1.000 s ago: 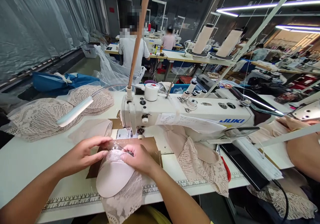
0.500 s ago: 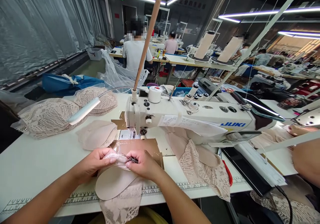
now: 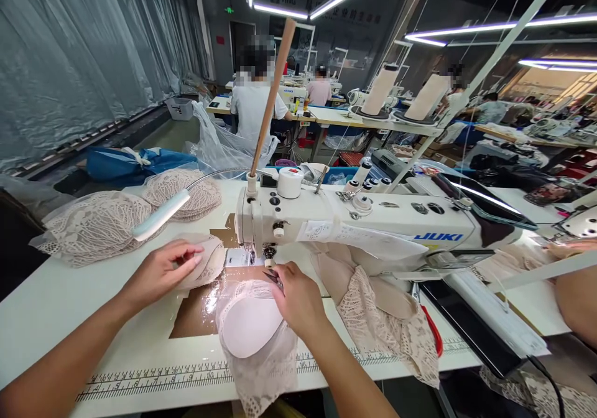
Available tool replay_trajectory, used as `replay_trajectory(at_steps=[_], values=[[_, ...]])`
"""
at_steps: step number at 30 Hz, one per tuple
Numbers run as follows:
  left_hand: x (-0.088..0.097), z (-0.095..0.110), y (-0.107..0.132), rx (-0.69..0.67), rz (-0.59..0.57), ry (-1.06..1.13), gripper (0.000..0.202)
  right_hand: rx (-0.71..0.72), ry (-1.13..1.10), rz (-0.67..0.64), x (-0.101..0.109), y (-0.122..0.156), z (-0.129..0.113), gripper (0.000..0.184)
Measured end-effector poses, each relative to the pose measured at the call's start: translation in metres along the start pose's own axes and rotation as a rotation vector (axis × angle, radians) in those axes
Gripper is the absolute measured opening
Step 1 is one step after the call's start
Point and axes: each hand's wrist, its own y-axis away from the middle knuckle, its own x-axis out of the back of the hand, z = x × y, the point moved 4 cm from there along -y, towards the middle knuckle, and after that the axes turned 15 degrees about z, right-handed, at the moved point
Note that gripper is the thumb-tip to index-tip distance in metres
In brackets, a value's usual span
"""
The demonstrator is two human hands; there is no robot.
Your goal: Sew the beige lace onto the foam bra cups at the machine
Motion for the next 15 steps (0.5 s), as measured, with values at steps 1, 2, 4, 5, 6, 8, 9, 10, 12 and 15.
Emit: replay_trajectory(at_steps=[1,2,4,5,6,8,9,10,12,15], values=[[0.000,-0.006,-0.010,-0.012,0.026,-0.054,0.041,0.053,-0.006,0.020,0.000,0.001,-0.005,0.029],[-0.002,-0.013,-0.019,-0.006,0.033,-0.087,0.047,0.125,-0.027,0.019,-0.002,0.004,-0.012,0.033],[-0.009,-0.025,-0.034,0.021,0.021,-0.126,0.059,0.279,-0.072,-0.034,-0.008,0.010,-0.026,0.037],[-0.012,-0.029,-0.039,0.035,0.007,-0.142,0.062,0.336,-0.081,-0.072,-0.013,0.014,-0.031,0.036],[-0.016,-0.033,-0.042,0.051,-0.012,-0.152,0.064,0.373,-0.081,-0.106,-0.017,0.018,-0.033,0.032],[-0.021,-0.038,-0.043,0.092,-0.058,-0.160,0.059,0.394,-0.086,-0.148,-0.024,0.022,-0.032,0.027],[-0.022,-0.039,-0.042,0.117,-0.081,-0.158,0.054,0.389,-0.100,-0.156,-0.026,0.024,-0.030,0.027],[-0.023,-0.040,-0.040,0.143,-0.103,-0.151,0.048,0.379,-0.116,-0.157,-0.027,0.025,-0.027,0.027],[-0.024,-0.041,-0.035,0.195,-0.139,-0.121,0.033,0.363,-0.145,-0.157,-0.028,0.027,-0.022,0.029],[-0.024,-0.041,-0.030,0.268,-0.160,-0.021,0.018,0.350,-0.146,-0.162,-0.027,0.028,-0.020,0.029]])
